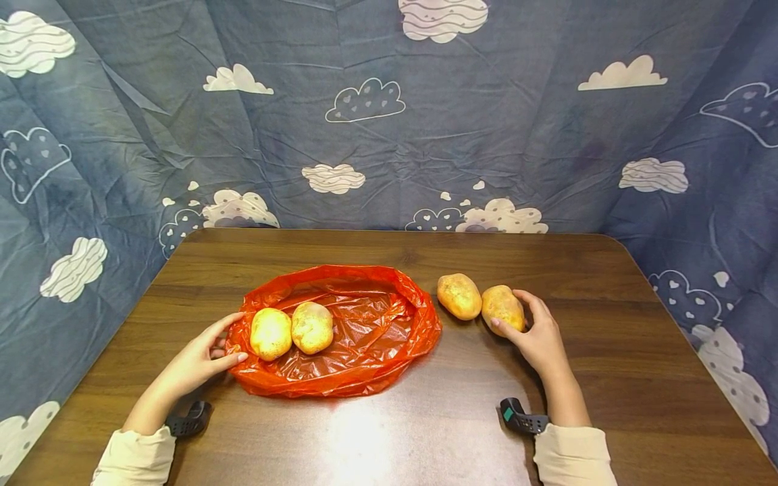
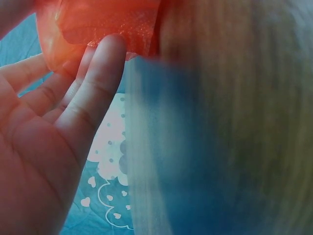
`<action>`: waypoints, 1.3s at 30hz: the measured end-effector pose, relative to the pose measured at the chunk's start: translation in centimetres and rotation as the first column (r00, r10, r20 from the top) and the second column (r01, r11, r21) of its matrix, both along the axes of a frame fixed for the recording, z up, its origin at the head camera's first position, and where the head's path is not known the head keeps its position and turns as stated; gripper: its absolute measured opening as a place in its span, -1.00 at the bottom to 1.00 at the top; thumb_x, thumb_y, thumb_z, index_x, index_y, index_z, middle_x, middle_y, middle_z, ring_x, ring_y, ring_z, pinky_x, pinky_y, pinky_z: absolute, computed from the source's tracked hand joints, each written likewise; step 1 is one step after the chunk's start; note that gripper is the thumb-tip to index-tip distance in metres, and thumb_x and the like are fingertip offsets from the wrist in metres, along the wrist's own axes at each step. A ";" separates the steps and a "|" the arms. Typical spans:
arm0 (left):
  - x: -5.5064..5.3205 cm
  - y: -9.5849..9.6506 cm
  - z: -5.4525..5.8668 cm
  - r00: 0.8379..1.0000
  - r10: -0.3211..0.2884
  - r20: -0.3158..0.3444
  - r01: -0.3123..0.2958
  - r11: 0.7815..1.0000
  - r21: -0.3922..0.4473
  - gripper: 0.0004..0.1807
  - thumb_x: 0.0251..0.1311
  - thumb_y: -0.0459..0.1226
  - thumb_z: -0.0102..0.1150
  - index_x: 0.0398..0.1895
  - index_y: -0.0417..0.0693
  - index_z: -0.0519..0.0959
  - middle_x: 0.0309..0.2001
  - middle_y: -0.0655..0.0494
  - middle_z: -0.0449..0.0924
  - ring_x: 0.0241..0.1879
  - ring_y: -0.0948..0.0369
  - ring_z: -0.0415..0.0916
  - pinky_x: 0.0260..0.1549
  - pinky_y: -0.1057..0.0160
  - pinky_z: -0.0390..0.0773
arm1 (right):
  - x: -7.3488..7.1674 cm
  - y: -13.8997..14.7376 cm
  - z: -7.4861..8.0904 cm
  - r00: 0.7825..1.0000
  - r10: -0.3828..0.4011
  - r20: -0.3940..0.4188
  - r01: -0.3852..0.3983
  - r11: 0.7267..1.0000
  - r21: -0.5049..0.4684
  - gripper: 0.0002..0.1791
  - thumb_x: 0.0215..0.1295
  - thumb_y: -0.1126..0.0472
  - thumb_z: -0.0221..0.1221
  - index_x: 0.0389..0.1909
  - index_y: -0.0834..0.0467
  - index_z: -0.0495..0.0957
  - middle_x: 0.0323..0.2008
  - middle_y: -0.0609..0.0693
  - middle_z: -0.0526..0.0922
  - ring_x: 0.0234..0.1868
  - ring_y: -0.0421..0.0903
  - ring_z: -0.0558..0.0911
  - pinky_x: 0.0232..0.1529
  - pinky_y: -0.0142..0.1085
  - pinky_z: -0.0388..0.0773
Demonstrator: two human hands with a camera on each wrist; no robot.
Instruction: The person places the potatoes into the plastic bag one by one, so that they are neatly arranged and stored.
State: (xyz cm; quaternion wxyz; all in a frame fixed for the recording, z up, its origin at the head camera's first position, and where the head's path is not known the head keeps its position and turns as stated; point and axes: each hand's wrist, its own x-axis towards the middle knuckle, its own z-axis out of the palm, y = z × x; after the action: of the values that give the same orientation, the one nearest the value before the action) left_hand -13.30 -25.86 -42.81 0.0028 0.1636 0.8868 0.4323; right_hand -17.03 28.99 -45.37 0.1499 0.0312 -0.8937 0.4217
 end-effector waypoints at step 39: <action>-0.1 0.0 -0.1 1.000 -0.005 -0.006 0.005 1.000 -0.005 -0.27 -0.01 -0.35 0.29 0.24 -0.25 0.19 -0.04 -0.26 0.32 -0.31 0.12 0.42 -0.38 0.33 0.53 | 0.7 -3.7 3.0 0.974 -0.014 -0.225 -0.035 0.977 -0.210 -0.27 -0.20 0.46 0.38 0.12 0.25 0.36 0.01 0.05 0.40 -0.05 -0.27 0.44 -0.15 -0.60 0.38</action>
State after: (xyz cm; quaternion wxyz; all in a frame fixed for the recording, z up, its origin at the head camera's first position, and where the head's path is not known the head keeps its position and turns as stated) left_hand -13.43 -25.90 -42.93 0.0014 0.1670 0.8875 0.4296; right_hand -16.37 25.27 -42.33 0.2504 0.0674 -0.8206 0.5093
